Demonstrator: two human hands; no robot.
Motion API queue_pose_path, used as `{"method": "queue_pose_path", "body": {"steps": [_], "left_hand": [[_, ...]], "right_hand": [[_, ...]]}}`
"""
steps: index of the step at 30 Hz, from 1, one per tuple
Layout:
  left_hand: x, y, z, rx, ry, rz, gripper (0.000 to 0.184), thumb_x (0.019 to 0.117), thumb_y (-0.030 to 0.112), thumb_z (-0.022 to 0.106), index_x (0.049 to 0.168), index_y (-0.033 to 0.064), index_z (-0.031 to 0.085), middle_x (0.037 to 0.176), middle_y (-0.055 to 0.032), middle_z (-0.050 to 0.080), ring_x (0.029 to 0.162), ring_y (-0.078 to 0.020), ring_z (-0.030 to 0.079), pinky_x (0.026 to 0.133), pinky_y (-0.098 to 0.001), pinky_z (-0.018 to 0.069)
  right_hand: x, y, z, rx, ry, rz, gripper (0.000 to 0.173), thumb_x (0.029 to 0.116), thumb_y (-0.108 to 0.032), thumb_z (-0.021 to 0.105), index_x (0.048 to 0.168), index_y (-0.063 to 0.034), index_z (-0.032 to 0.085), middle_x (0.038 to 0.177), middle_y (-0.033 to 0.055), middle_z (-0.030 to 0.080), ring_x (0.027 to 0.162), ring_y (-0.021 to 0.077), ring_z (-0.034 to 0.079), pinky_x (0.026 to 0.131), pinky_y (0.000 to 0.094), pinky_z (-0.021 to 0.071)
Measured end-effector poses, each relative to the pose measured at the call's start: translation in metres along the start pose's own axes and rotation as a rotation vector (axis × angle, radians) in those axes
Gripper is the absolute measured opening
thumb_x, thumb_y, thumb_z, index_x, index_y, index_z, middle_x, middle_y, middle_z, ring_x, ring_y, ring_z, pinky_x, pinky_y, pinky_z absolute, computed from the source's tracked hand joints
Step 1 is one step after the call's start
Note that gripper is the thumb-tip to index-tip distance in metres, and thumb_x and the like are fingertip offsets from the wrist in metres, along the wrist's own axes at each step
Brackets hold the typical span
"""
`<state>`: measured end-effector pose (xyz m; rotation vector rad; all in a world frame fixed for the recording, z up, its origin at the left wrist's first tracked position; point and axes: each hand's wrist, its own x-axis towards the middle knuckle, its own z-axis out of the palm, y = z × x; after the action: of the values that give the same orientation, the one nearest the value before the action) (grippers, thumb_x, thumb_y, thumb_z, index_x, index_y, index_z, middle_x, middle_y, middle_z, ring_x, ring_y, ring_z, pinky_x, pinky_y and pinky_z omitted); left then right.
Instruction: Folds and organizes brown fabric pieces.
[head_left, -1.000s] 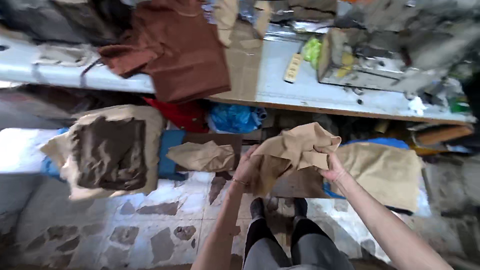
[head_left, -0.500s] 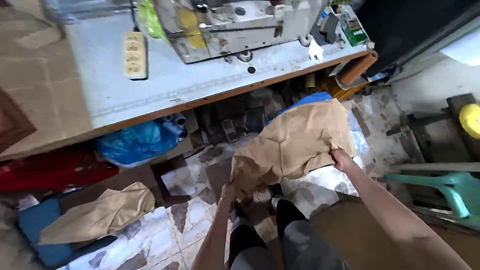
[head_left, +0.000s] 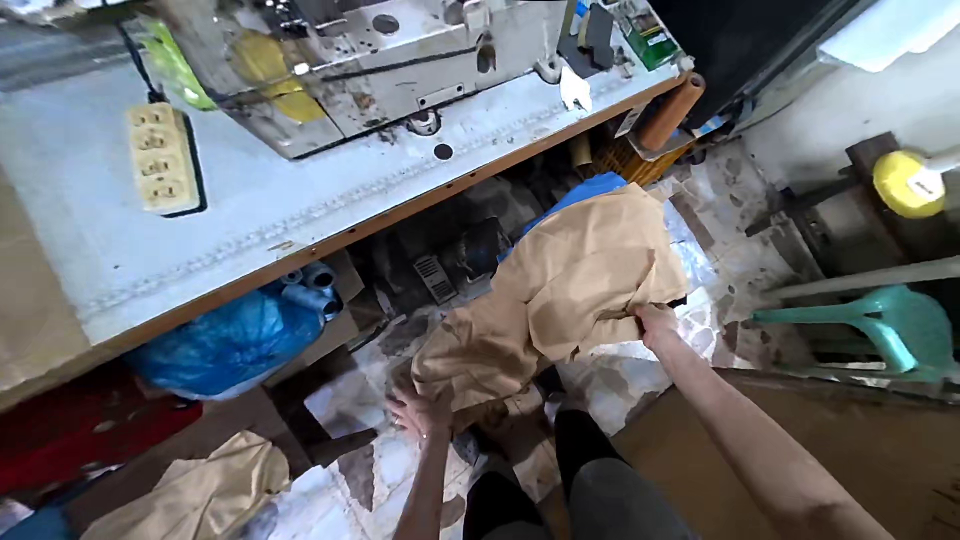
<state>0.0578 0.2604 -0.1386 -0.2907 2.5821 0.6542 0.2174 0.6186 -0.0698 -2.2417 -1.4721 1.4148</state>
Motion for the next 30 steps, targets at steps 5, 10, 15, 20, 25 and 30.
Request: {"method": "queue_pose_path", "body": {"steps": [5, 10, 15, 20, 25, 30], "left_hand": [[-0.086, 0.049, 0.02, -0.155, -0.294, 0.778, 0.047, 0.0932, 0.013, 0.07, 0.136, -0.0048, 0.061, 0.136, -0.0277, 0.061, 0.121, -0.041, 0.064, 0.101, -0.053, 0.0536], [-0.167, 0.105, 0.058, -0.331, -0.189, 1.065, 0.095, 0.0659, 0.049, 0.088, 0.137, -0.0057, 0.057, 0.143, -0.0327, 0.052, 0.126, -0.052, 0.055, 0.1, -0.0665, 0.0472], [-0.184, 0.153, 0.063, -0.506, -0.138, 0.895, 0.038, 0.0794, 0.008, 0.065, 0.112, -0.0095, 0.072, 0.1, -0.0222, 0.075, 0.09, -0.0377, 0.074, 0.084, -0.0549, 0.0568], [-0.152, 0.177, 0.022, -0.533, -0.182, 0.918, 0.019, 0.0874, 0.001, 0.065, 0.103, -0.0042, 0.076, 0.095, -0.0152, 0.074, 0.085, -0.0198, 0.072, 0.081, -0.0352, 0.0606], [-0.106, 0.241, -0.038, -0.148, -0.14, 0.999, 0.029, 0.1018, 0.004, 0.051, 0.127, -0.0016, 0.065, 0.102, -0.0252, 0.071, 0.089, -0.0409, 0.071, 0.078, -0.0587, 0.0569], [-0.071, 0.336, -0.065, 0.0, 0.205, 1.268, 0.028, 0.101, 0.01, 0.051, 0.117, 0.0033, 0.072, 0.093, -0.024, 0.074, 0.077, -0.0467, 0.071, 0.062, -0.0641, 0.0514]], "right_hand": [[-0.021, 0.018, -0.019, -0.016, -0.151, -0.031, 0.036, 0.0898, 0.006, 0.061, 0.125, 0.0008, 0.061, 0.109, 0.0218, 0.064, 0.093, 0.0322, 0.063, 0.075, 0.0513, 0.0533], [-0.134, -0.009, -0.045, 1.0, -0.469, 0.207, 0.036, 0.0847, 0.012, 0.045, 0.113, -0.0062, 0.059, 0.088, 0.0119, 0.069, 0.073, 0.0213, 0.069, 0.063, 0.0391, 0.0601], [-0.154, -0.06, -0.08, 0.886, -0.608, -0.018, 0.063, 0.088, 0.006, 0.038, 0.145, -0.0188, 0.048, 0.126, 0.0044, 0.064, 0.083, 0.0115, 0.068, 0.065, 0.0289, 0.058], [-0.064, -0.115, -0.098, 0.692, -0.631, -0.088, 0.05, 0.0941, 0.004, 0.032, 0.13, -0.0143, 0.061, 0.104, 0.0046, 0.071, 0.082, 0.013, 0.069, 0.069, 0.0306, 0.0592], [-0.009, -0.164, -0.082, 0.515, -0.699, -0.102, 0.04, 0.0963, 0.004, 0.036, 0.123, -0.0028, 0.065, 0.102, 0.0103, 0.071, 0.087, 0.0177, 0.069, 0.078, 0.0347, 0.0581], [0.006, -0.231, -0.062, 0.711, -0.728, -0.269, 0.017, 0.1046, -0.013, 0.05, 0.112, -0.0039, 0.063, 0.093, 0.0064, 0.07, 0.083, 0.0139, 0.069, 0.076, 0.0303, 0.0597]]}}
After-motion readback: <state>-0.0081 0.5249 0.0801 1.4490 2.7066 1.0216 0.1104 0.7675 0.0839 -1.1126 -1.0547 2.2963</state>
